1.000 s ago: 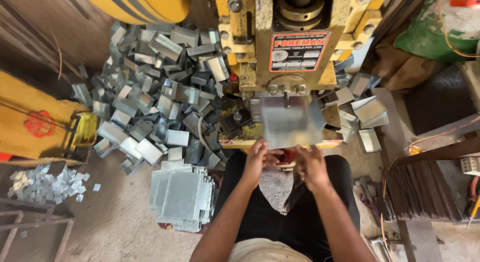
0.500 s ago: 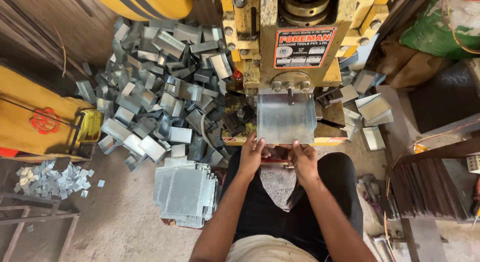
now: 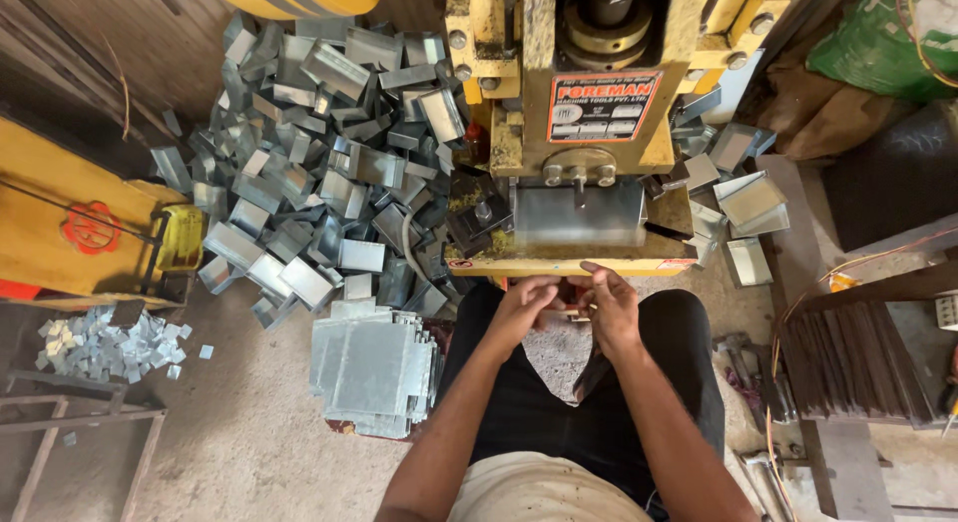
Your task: The person repeatedly picks up flat metal sheets from a stack, places them into a hydraulic press machine, and operates the press to bend the sheets. After each press, the person removes the bent sheet and places it into a pile of finished pieces.
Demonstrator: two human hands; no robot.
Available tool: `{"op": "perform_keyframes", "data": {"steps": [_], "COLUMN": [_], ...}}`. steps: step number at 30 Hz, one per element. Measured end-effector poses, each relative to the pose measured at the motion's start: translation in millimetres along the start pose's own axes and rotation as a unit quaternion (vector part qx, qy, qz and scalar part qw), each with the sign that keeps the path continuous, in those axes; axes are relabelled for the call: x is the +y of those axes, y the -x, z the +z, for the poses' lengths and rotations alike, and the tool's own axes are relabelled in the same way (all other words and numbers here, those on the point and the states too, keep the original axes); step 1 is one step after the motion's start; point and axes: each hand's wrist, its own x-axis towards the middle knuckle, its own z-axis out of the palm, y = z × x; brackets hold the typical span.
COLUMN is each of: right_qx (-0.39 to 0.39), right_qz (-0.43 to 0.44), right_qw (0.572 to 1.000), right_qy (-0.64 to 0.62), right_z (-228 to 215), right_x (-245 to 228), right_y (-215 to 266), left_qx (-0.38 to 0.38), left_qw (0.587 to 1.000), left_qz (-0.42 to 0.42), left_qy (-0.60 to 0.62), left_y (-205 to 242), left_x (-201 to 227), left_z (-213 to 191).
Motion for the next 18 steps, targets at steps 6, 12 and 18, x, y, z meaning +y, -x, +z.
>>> {"op": "perform_keyframes", "data": {"steps": [6,12,18], "right_qx": [0.018,-0.011,-0.249], "right_qz": [0.007,0.068,0.039], "right_qw": [0.999,0.993,0.933], "right_qy": [-0.03,-0.096,-0.256], "right_z": [-19.5,-33.8,-44.1], "right_x": [0.4,-23.3,-66.6], "right_y": [7.4,-8.2,-18.2], "left_qx": [-0.033,-0.113,-0.181], "left_qw": [0.994,0.921,0.966], "left_qz": [-0.032,-0.143,-0.123], "left_qy": [0.095,0.345,0.137], "left_y": [-70.8,-88.3,-14.8], "left_x": [16.6,22.4,38.0], "left_z": [29.9,40.7,-2.7]}}
